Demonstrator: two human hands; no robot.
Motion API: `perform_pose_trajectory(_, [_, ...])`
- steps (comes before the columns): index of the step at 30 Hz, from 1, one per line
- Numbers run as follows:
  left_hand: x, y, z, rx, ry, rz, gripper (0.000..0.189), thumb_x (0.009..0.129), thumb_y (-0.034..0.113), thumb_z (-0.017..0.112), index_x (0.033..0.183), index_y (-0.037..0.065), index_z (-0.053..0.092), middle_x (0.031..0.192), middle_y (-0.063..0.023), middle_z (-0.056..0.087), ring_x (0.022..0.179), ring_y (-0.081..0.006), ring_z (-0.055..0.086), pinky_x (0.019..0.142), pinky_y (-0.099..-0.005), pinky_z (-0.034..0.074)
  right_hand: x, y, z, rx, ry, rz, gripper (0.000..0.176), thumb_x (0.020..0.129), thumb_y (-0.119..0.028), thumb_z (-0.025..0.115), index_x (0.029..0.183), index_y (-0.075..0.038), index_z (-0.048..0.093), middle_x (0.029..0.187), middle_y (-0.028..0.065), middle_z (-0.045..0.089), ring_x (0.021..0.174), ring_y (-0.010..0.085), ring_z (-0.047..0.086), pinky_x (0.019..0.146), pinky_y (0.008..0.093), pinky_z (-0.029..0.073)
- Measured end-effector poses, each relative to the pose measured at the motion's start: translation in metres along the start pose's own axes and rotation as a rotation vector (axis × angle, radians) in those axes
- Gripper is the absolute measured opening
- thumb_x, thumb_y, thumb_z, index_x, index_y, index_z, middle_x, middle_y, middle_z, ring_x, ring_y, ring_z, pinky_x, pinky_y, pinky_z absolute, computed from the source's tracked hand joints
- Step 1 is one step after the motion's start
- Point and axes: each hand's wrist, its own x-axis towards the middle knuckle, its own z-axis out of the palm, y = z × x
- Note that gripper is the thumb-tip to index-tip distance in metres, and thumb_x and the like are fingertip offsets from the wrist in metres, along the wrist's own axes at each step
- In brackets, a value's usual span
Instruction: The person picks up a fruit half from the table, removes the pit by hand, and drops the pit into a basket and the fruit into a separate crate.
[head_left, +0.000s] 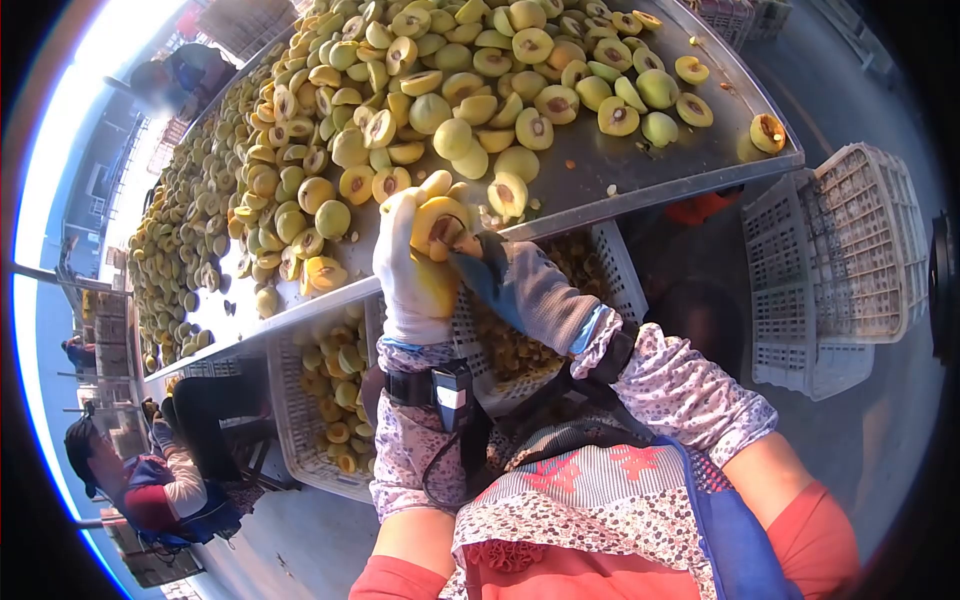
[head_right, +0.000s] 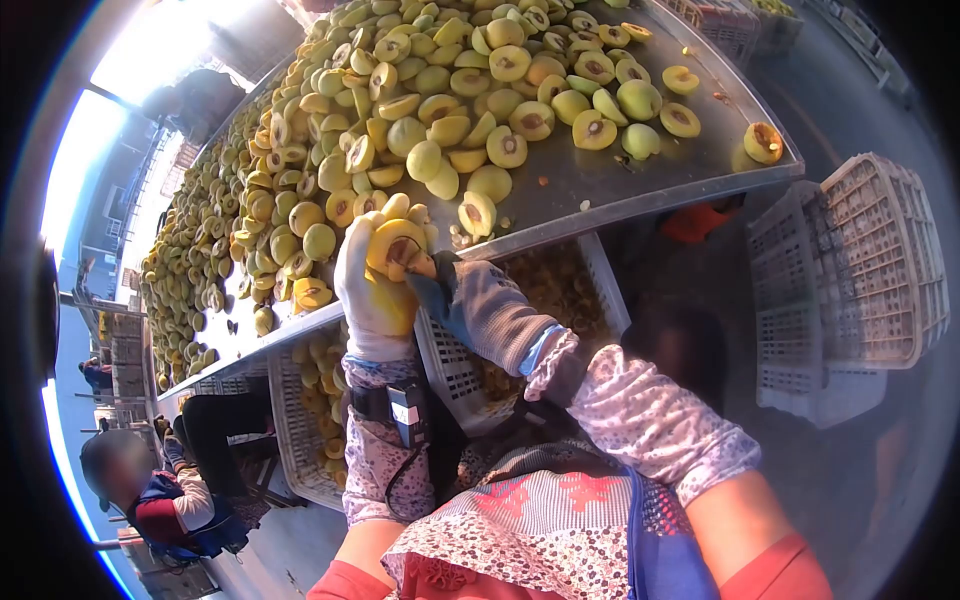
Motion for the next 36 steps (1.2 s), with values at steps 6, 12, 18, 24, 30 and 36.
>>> perform_pose_trajectory(6, [-0.003,0.000,-0.002,-0.035,-0.039,0.046,0.025,0.094,0.008,0.059,0.117,0.001,0.053,0.111,-0.0154,0.068,0.093,-0.0285,0.070,0.078,-0.0378,0.059,0.000,0.004,-0.008,-0.021,-0.039,-0.021,0.037,0.099,-0.043,0.056,0.104,-0.008,0.065,0.091,0.0231,0.068,0.092,0.0440,0.065,0.075,0.0486,0.054])
perform_pose_trajectory(12, [0.003,0.019,0.006,-0.882,0.165,-0.854,0.025,0.098,0.024,0.057,0.115,0.005,0.053,0.113,-0.0146,0.067,0.097,-0.0273,0.069,0.079,-0.0401,0.060,-0.001,0.025,0.023,0.182,-0.088,-0.121,0.024,0.102,-0.021,0.053,0.122,-0.009,0.060,0.091,0.0222,0.067,0.088,0.0431,0.066,0.072,0.0420,0.054])
perform_pose_trajectory(18, [-0.008,0.009,0.012,-0.641,0.074,-0.417,0.029,0.099,0.022,0.054,0.122,0.004,0.052,0.115,-0.0170,0.065,0.098,-0.0284,0.068,0.081,-0.0408,0.060,-0.004,0.012,0.008,0.186,-0.136,-0.116,0.031,0.102,-0.028,0.049,0.118,-0.006,0.062,0.097,0.0237,0.067,0.093,0.0416,0.067,0.080,0.0415,0.054])
perform_pose_trajectory(24, [-0.002,0.009,0.008,-0.914,0.031,-0.520,0.034,0.101,0.026,0.050,0.116,-0.003,0.057,0.102,-0.0189,0.068,0.076,-0.0249,0.066,0.065,-0.0331,0.055,-0.005,0.017,0.002,-0.022,-0.119,-0.158,0.052,0.102,-0.049,0.048,0.097,0.000,0.066,0.088,0.0228,0.069,0.086,0.0385,0.068,0.074,0.0432,0.054])
perform_pose_trajectory(30, [0.000,0.012,0.010,-0.973,0.028,-0.556,0.035,0.100,0.026,0.046,0.113,-0.005,0.056,0.089,-0.0184,0.069,0.068,-0.0252,0.065,0.065,-0.0326,0.055,-0.011,-0.038,-0.043,0.924,-0.619,0.653,0.055,0.096,-0.064,0.051,0.087,-0.010,0.055,0.057,-0.0035,0.041,0.042,0.0084,0.035,0.038,0.0259,0.028])
perform_pose_trajectory(36, [0.003,0.008,0.003,-1.086,-0.121,-0.557,0.029,0.095,0.019,0.049,0.109,-0.004,0.061,0.086,-0.0180,0.070,0.068,-0.0227,0.066,0.063,-0.0279,0.054,-0.012,-0.031,-0.043,1.082,-0.723,0.720,0.058,0.095,-0.068,0.049,0.080,-0.012,0.052,0.055,-0.0077,0.033,0.040,0.0047,0.026,0.036,0.0233,0.020])
